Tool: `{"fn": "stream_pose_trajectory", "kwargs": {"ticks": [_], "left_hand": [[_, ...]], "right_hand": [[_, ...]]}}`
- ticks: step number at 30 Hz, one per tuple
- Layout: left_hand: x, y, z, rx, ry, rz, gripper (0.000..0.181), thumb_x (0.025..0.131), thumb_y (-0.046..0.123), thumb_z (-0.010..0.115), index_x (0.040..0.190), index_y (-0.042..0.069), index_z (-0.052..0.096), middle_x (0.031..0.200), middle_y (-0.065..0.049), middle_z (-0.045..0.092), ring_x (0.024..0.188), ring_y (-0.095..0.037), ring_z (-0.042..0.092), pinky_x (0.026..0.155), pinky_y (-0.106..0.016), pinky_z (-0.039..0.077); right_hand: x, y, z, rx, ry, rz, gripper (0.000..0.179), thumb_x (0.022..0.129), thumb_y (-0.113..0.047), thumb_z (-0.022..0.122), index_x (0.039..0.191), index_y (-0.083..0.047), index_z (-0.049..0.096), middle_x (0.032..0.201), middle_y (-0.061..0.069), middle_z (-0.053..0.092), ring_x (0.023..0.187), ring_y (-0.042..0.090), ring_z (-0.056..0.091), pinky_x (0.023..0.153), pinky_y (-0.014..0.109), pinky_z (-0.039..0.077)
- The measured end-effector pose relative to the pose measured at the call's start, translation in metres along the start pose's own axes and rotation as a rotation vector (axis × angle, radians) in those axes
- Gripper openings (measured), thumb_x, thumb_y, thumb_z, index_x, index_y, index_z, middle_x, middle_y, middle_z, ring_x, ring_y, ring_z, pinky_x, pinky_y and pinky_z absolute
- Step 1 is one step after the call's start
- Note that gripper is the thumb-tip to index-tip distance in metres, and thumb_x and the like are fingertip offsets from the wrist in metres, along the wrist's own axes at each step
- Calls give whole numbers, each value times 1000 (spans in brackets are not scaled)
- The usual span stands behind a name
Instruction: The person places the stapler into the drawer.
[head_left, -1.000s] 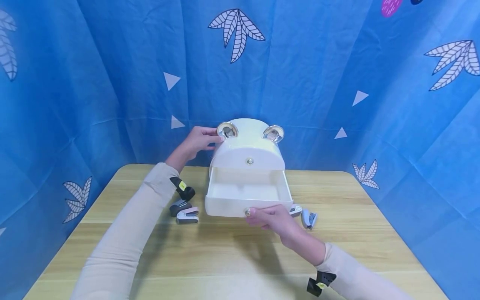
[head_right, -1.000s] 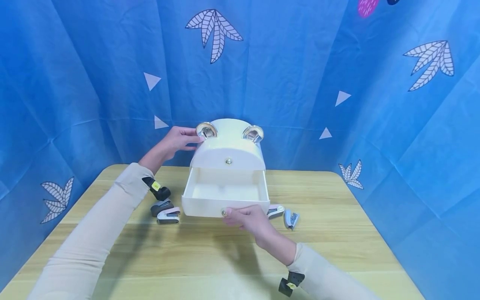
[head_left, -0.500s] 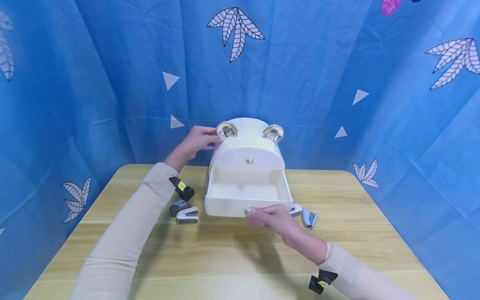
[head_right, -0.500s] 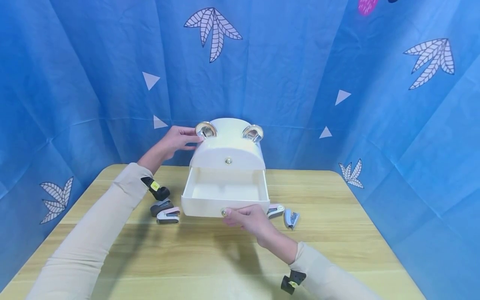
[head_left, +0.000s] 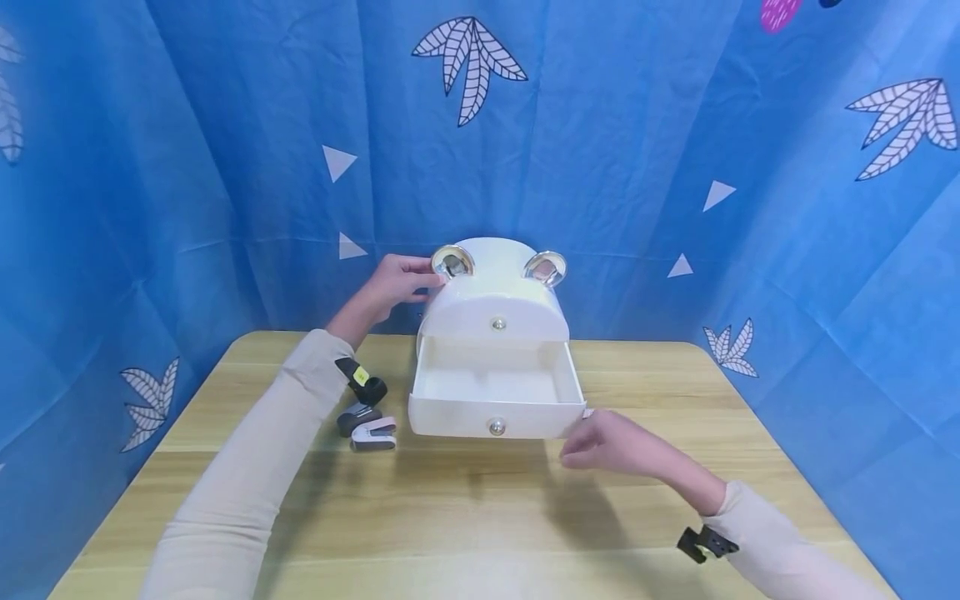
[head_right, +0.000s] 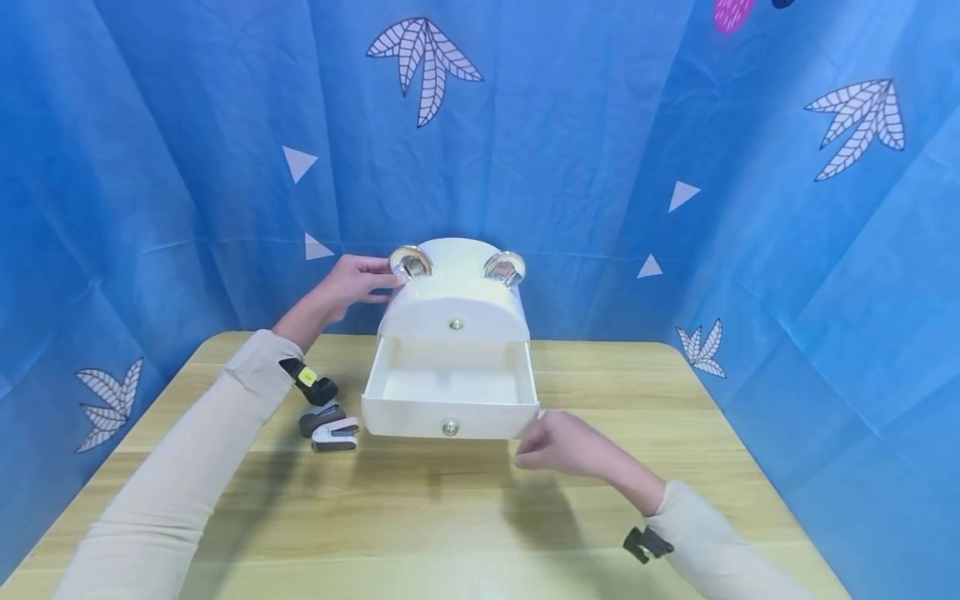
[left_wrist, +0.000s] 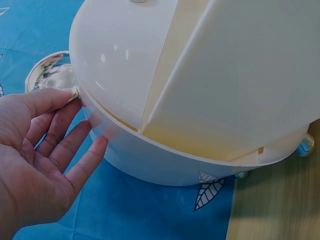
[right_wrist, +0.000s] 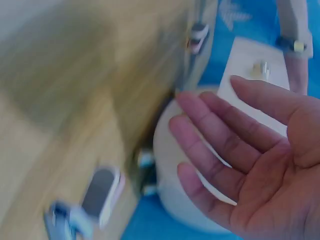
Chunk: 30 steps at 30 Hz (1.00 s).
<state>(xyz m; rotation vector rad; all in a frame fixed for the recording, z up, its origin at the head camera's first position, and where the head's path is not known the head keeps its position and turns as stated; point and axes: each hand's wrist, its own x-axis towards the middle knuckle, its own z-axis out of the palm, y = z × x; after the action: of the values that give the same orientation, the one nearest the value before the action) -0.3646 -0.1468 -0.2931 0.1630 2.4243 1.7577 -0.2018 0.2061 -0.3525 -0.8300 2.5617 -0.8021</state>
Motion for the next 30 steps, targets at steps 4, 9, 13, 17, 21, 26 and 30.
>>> {"fn": "stream_pose_trajectory", "kwargs": {"ticks": [4,9,13,17,21,26,30], "left_hand": [[0,3,1,-6,4,6,43,99,20,68,139,6,63,147,-15,58,138,-30,54,112,-52,49],[-2,4,1,-12,16,18,43,99,18,68,139,4,62,147,-16,58,137,-31,54,112,-52,49],[-2,2,1,-1,15,17,44,99,19,68,141,4,61,147,-16,57,137,-30,55,111,-49,51],[-3,-1,1,8,4,26,44,100,19,67,141,4,61,147,-16,58,137,-31,55,111,-50,50],[-2,-2,-1,4,7,42,43,99,19,67,139,4,62,145,-17,59,137,-32,55,112,-52,49],[-2,-2,-1,11,7,19,44,99,20,68,140,5,61,147,-15,58,138,-31,54,112,-51,49],[-1,-2,1,14,6,9,45,99,21,69,140,5,61,147,-15,58,137,-31,55,111,-50,50]], "right_hand": [[-7,19,-15,-165,70,75,18,89,-19,76,72,-15,74,71,-10,70,59,0,47,58,20,44],[-2,52,-21,-324,223,78,7,83,-12,81,90,-11,80,85,-1,78,74,14,70,65,32,58],[8,79,-17,-348,268,-2,22,81,-10,84,102,-6,79,100,8,79,95,30,74,81,46,62],[18,96,-11,-344,250,-56,25,80,-10,85,104,-6,79,104,10,79,99,32,73,88,50,61],[27,102,-9,-349,240,-79,24,78,-10,86,101,-10,79,103,10,78,98,31,72,89,52,59],[32,107,-9,-371,227,-75,27,74,-12,90,98,-13,79,98,7,79,92,28,72,85,49,61],[35,113,-9,-374,207,-78,27,71,-13,92,94,-14,79,93,5,79,84,24,72,77,40,61]]}}
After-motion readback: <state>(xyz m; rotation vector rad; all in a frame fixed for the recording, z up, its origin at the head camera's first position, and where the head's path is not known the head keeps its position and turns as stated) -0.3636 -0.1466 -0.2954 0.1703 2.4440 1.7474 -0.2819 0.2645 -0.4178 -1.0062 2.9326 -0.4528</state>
